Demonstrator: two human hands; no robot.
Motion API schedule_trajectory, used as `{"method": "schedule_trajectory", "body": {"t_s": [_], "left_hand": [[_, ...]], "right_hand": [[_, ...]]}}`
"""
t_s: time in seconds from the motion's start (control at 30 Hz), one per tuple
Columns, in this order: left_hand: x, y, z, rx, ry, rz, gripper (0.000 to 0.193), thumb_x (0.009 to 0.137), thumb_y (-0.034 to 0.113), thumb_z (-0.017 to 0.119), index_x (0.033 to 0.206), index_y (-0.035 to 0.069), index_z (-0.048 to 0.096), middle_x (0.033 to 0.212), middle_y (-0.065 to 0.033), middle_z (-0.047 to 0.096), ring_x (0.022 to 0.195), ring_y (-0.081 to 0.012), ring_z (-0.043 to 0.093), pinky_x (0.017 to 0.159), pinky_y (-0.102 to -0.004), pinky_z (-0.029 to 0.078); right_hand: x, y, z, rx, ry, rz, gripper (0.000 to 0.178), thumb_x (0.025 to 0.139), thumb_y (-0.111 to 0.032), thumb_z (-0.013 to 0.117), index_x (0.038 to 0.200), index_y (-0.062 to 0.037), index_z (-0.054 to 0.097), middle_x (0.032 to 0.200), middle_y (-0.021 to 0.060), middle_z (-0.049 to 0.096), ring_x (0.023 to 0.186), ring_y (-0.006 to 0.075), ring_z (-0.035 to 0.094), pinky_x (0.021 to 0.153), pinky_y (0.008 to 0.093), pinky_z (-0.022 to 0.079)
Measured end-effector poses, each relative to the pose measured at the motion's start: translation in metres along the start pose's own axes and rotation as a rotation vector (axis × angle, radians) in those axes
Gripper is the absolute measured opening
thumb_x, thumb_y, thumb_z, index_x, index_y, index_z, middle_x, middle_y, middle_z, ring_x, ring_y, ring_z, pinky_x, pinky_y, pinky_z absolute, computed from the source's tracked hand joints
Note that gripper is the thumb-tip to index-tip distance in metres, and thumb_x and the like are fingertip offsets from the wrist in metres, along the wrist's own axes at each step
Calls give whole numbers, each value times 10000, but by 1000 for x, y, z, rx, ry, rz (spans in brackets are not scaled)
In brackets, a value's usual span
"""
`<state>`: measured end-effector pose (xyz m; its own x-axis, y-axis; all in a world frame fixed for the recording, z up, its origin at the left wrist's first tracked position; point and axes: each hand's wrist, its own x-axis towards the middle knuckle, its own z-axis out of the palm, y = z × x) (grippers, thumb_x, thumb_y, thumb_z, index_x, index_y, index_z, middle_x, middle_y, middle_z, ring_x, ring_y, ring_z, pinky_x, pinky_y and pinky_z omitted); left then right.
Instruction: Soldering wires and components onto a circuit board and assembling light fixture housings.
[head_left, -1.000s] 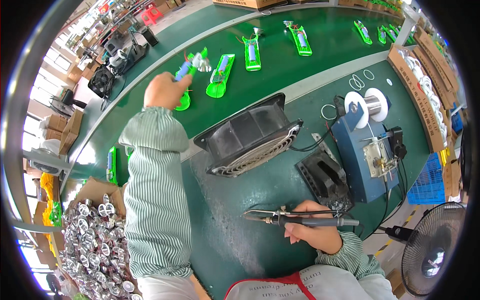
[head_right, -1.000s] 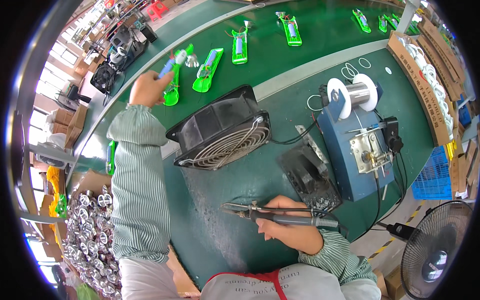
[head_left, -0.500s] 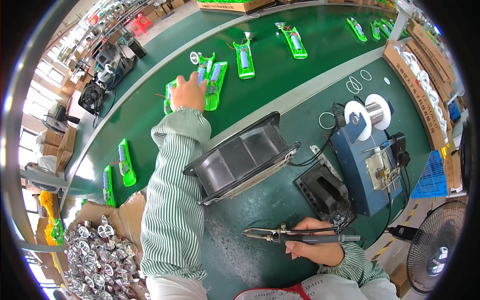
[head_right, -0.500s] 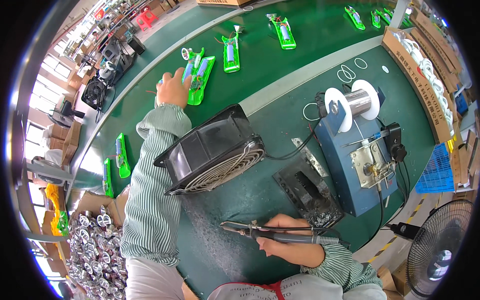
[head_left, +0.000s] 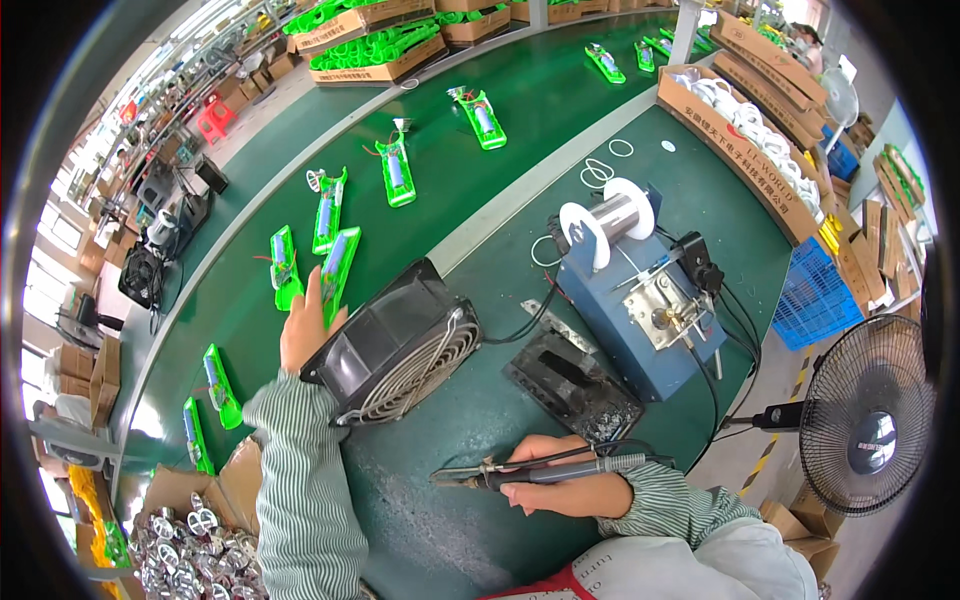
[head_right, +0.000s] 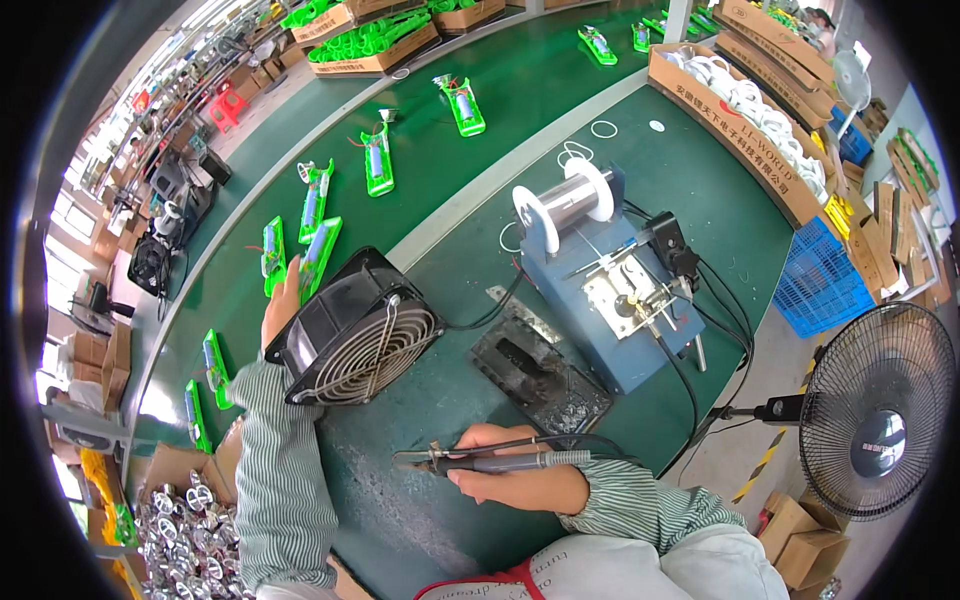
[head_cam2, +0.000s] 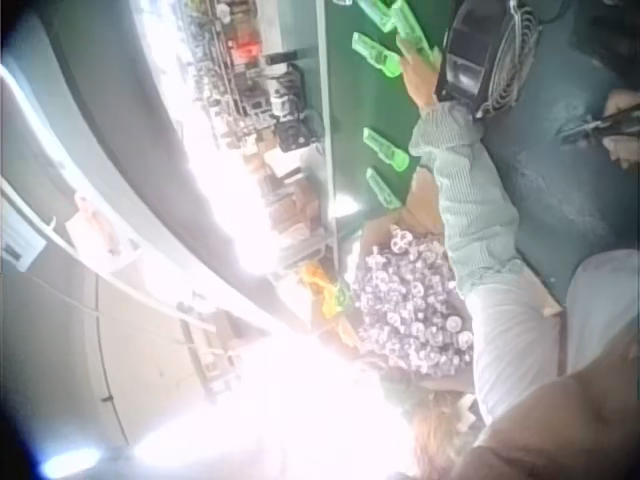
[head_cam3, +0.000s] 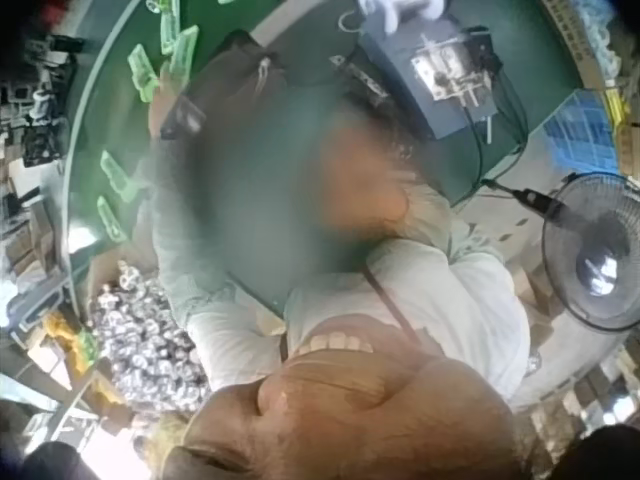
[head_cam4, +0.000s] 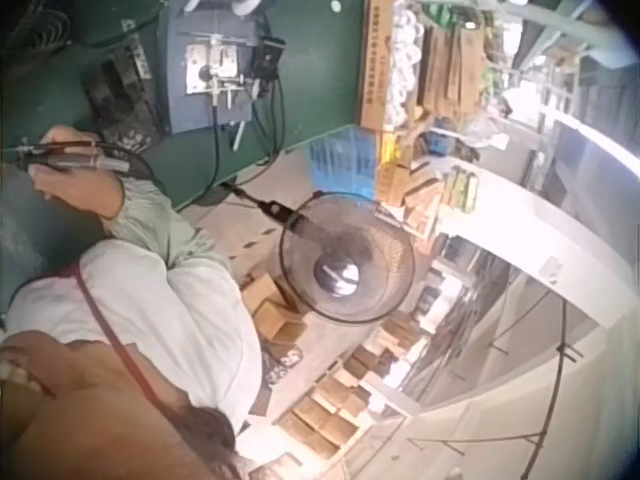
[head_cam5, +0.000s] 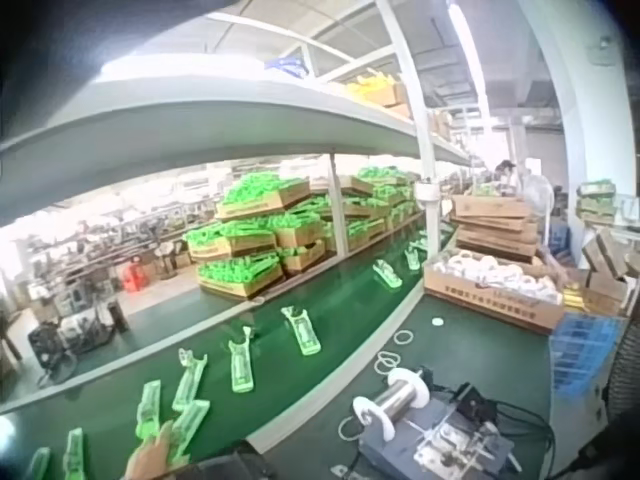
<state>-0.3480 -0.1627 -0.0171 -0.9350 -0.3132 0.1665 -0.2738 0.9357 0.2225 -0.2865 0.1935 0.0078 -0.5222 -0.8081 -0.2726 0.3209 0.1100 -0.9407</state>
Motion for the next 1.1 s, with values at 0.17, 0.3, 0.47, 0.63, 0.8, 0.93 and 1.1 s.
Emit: {"method": "schedule_trajectory", "body": {"t_s": [0.17, 0.3, 0.47, 0.63, 0.8, 0.93, 1.1], "left_hand": [[-113, 14, -37, 38, 37, 30, 687, 787, 183, 644, 1390, 108, 322, 1004, -187, 532, 855, -371, 579, 736, -435, 484], [-212, 37, -52, 176, -9, -134, 664, 784, 207, 655, 1365, 102, 351, 950, -175, 496, 815, -354, 571, 695, -426, 486], [-312, 69, -61, 202, -91, -266, 652, 769, 244, 674, 1342, 104, 396, 939, -135, 504, 878, -313, 538, 741, -391, 468], [-362, 86, -74, 89, -59, -269, 607, 767, 274, 693, 1294, 87, 458, 1056, -181, 543, 923, -323, 525, 834, -412, 444], [-378, 26, -101, 53, 245, -444, 357, 771, 179, 677, 1096, 57, 594, 992, -173, 567, 878, -332, 559, 792, -413, 455], [-360, -46, -128, 604, 166, -490, 412, 746, 69, 633, 1150, 96, 553, 1133, -108, 532, 1058, -286, 500, 844, -423, 440], [-333, -102, -106, 679, -15, -364, 360, 785, 93, 594, 1143, 107, 557, 1196, -70, 533, 1093, -226, 500, 856, -548, 398]], "right_hand": [[-5, 12, 0, -1, 55, -260, 130, 823, 0, 615, 924, 36, 541, 733, 106, 640, 608, 109, 617, 524, 233, 486], [-3, 19, 9, 59, 32, -325, 130, 823, 23, 598, 938, 46, 542, 780, 148, 626, 631, 147, 628, 515, 259, 521], [-13, 15, 30, 81, 108, -303, 124, 814, 21, 616, 904, 54, 536, 740, 131, 630, 593, 145, 622, 485, 243, 506], [-25, 19, 41, -51, 95, -318, 143, 834, 16, 574, 949, 29, 489, 690, 134, 625, 520, 125, 580, 464, 219, 466], [-32, 16, 48, -67, 104, -293, 144, 832, 8, 566, 953, 25, 491, 692, 137, 625, 523, 128, 582, 467, 219, 472], [-34, 11, 58, -54, 66, -286, 148, 830, 20, 566, 956, 28, 490, 692, 136, 624, 522, 126, 580, 466, 217, 471], [-33, 10, 59, -32, 70, -293, 145, 825, 34, 568, 952, 32, 498, 692, 134, 623, 522, 124, 578, 470, 219, 475]]}}
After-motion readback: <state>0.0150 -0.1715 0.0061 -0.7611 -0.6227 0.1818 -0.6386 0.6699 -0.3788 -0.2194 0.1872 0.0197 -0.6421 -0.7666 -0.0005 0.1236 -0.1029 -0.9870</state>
